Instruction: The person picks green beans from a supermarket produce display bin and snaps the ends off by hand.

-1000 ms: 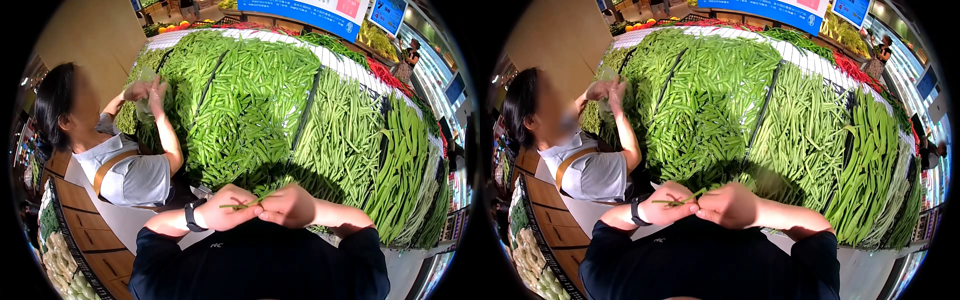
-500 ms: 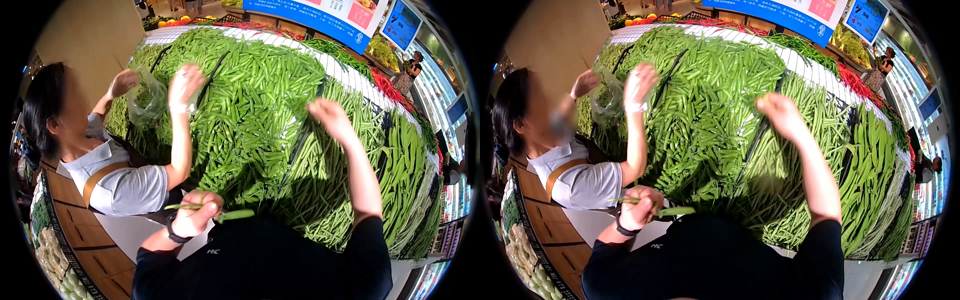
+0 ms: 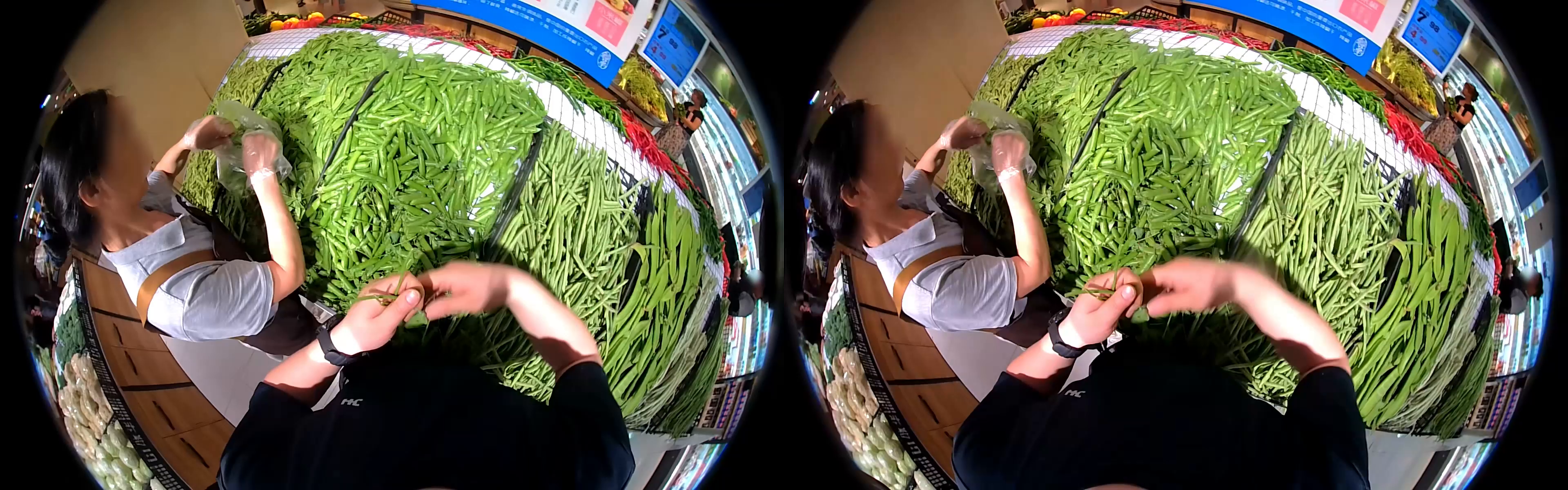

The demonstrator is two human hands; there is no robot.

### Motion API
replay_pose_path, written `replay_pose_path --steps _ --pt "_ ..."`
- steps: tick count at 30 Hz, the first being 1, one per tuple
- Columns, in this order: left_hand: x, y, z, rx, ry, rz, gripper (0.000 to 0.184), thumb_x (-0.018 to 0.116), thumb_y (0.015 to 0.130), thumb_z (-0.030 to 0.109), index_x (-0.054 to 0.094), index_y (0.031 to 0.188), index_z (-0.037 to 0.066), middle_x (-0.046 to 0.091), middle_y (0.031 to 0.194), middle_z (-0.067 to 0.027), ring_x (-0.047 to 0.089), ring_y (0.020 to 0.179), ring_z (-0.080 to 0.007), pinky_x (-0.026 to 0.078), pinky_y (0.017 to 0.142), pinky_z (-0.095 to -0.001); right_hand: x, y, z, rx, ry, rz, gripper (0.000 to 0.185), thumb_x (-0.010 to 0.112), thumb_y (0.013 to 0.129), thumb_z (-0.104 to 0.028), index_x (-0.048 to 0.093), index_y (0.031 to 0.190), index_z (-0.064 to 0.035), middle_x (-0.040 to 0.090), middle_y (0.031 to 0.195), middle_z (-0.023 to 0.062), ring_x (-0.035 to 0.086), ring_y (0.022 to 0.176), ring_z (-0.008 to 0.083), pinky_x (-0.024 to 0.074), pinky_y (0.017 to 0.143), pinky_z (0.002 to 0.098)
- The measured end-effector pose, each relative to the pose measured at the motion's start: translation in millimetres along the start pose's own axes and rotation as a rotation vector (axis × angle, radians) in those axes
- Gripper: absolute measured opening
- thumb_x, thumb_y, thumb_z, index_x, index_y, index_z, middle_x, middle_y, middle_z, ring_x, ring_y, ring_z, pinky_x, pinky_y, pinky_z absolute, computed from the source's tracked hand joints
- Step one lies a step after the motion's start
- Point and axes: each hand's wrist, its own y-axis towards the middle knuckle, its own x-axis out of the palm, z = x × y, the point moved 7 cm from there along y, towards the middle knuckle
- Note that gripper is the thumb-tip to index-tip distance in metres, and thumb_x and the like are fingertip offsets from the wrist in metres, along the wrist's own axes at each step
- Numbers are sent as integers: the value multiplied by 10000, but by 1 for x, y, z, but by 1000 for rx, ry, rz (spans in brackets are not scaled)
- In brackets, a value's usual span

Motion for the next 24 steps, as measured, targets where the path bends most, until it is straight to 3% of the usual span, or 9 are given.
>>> replay_pose_path --steps 2,6,9,10,13,14,18,22,24 --pt "4 -2 7 28 36 33 278 461 1014 270 506 861 42 491 727 15 404 657 -78 354 612 -231 36 2 13 -139 483 114 363 611 924 -136 462 1238 -32 597 1018 56 597 917 129 487 814 295" --pt "7 -8 12 71 104 311 174 493 989 145 542 893 8 545 734 -32 479 658 -116 415 616 -262 68 -11 5 -140 681 436 473 481 990 -113 266 1403 -37 498 1084 52 572 963 139 478 796 285" --pt "8 -10 13 180 288 508 102 506 962 86 545 935 -4 541 731 -47 473 643 -111 416 597 -268 83 -21 14 -230 883 654 487 456 1006 -164 255 1424 -15 507 1057 50 542 939 119 458 813 274" --pt "14 -12 12 166 267 508 79 507 951 63 548 942 -3 545 734 -54 479 642 -119 417 598 -270 80 -29 7 -218 599 722 471 483 996 -155 287 1397 -5 523 1034 23 515 912 110 435 799 268" --pt "39 -19 20 170 360 429 52 523 912 6 548 955 -6 560 753 -103 526 640 -212 441 616 -298 76 -52 1 0 152 890 320 564 954 -170 452 1207 -9 561 873 110 520 747 160 431 680 300" --pt "43 -22 22 197 364 406 44 537 906 13 541 945 -4 559 752 -119 534 640 -243 445 617 -305 75 -59 -8 -36 88 932 263 563 944 -162 479 1140 -8 562 827 167 572 711 259 449 651 352" --pt "65 -36 37 114 580 148 128 608 888 106 522 873 13 509 688 -172 523 626 -363 409 556 -363 82 -80 -32 -90 -160 982 194 530 932 -129 496 1083 -13 590 900 195 583 818 405 466 672 434" --pt "76 -53 37 -15 542 87 234 606 907 134 488 744 14 455 606 -106 430 540 -241 356 525 -341 95 -88 -37 -89 -297 795 149 548 935 -149 559 1017 -25 624 854 148 631 763 334 474 641 375" --pt "84 -64 23 -146 154 -7 263 584 934 140 469 726 30 369 588 17 301 571 -82 269 507 -283 99 -91 -40 -91 -185 627 151 556 933 -160 565 1007 -29 622 834 143 625 741 331 473 630 373"
